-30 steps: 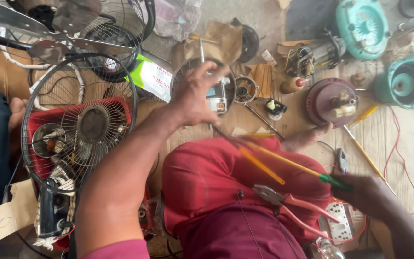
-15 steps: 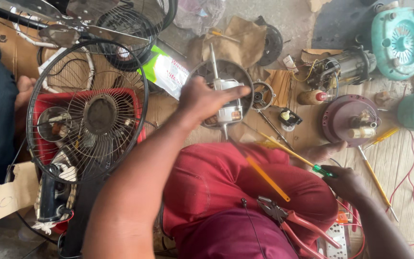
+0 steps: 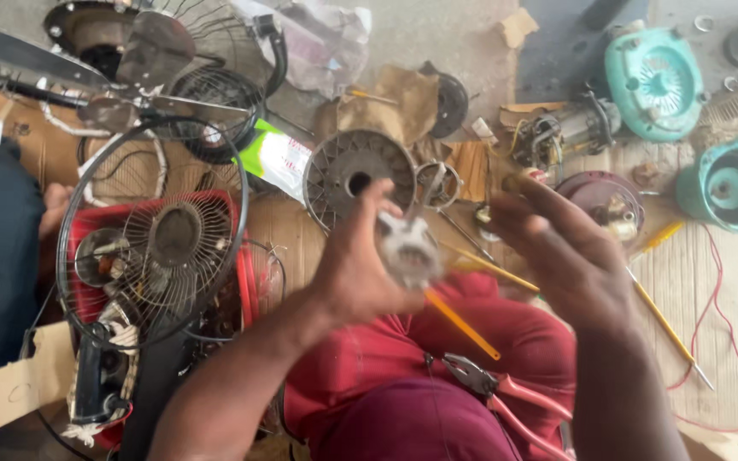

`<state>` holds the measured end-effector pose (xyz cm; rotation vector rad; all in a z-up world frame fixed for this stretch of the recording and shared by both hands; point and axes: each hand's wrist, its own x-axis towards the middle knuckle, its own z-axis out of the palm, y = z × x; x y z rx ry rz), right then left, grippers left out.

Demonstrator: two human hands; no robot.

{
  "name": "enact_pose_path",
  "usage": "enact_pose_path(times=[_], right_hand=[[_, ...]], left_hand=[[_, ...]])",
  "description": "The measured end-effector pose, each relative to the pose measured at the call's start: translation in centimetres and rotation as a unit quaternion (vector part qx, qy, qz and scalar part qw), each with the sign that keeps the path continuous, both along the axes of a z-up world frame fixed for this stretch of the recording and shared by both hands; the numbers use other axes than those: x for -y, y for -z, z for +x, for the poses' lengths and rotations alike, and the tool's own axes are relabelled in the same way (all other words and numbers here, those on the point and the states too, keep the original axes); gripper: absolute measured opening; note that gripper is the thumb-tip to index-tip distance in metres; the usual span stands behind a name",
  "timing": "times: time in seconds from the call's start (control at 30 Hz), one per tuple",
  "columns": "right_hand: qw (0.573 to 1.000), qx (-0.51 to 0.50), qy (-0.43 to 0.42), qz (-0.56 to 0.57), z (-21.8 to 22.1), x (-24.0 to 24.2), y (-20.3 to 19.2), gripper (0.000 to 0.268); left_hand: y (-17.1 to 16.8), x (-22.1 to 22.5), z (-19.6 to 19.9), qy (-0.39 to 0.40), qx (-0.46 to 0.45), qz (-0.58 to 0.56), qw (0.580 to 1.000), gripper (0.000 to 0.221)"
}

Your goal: The person disassembles a small electric motor, likely from a fan, using a screwdriver and pliers. They remove the outer casing, separate the stator and rotor components, and manipulate the internal wiring and shaft. The person then reassembles the motor parts and secures them with the screwdriver.

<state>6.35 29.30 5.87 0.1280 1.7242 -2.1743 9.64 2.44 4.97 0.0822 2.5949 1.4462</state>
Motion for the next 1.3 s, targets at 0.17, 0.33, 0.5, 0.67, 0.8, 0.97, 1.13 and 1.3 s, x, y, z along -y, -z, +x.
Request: enact_pose_path(times=[0.17, 0.33, 0.5, 0.67, 0.8, 0.97, 1.13, 1.3], right_hand=[[0.993, -0.017, -0.114, 0.029, 0.0, 3.6, -3.3, 0.043], [0.983, 0.007, -0.139, -0.119, 0.1, 2.6, -2.1, 0.041], [0.985, -0.03, -0.156, -0.072, 0.4, 2.0, -0.7, 0.032], [0.995, -0.05, -0.084, 0.011, 0.8, 3.1, -0.7, 0.025], [0.991, -0.071, -0.045, 0.101, 1.4, 4.2, -1.3, 0.019], [0.985, -0.048, 0.007, 0.164, 0.9, 5.2, -1.7, 0.021], [0.991, 0.004, 0.017, 0.134, -0.3, 5.9, -0.9, 0.025], [0.992, 0.101, -0.049, -0.059, -1.1, 4.4, 0.0, 0.034]], left_hand=[[-0.5, -1.6, 3.1, 0.051, -0.053, 0.083, 0.994, 0.124], [-0.2, -1.7, 3.5, 0.108, -0.061, 0.131, 0.984, 0.128], [-0.2, -1.6, 3.8, 0.113, -0.049, 0.168, 0.978, 0.129], [0.0, -2.0, 3.7, 0.108, -0.03, 0.154, 0.982, 0.13], [0.2, -2.4, 3.9, 0.091, 0.001, 0.131, 0.987, 0.127], [0.5, -2.5, 3.9, 0.074, -0.012, 0.138, 0.988, 0.127], [0.7, -3.0, 3.8, 0.047, 0.051, 0.191, 0.979, 0.125], [0.2, -3.1, 3.4, 0.049, 0.082, 0.214, 0.972, 0.124]])
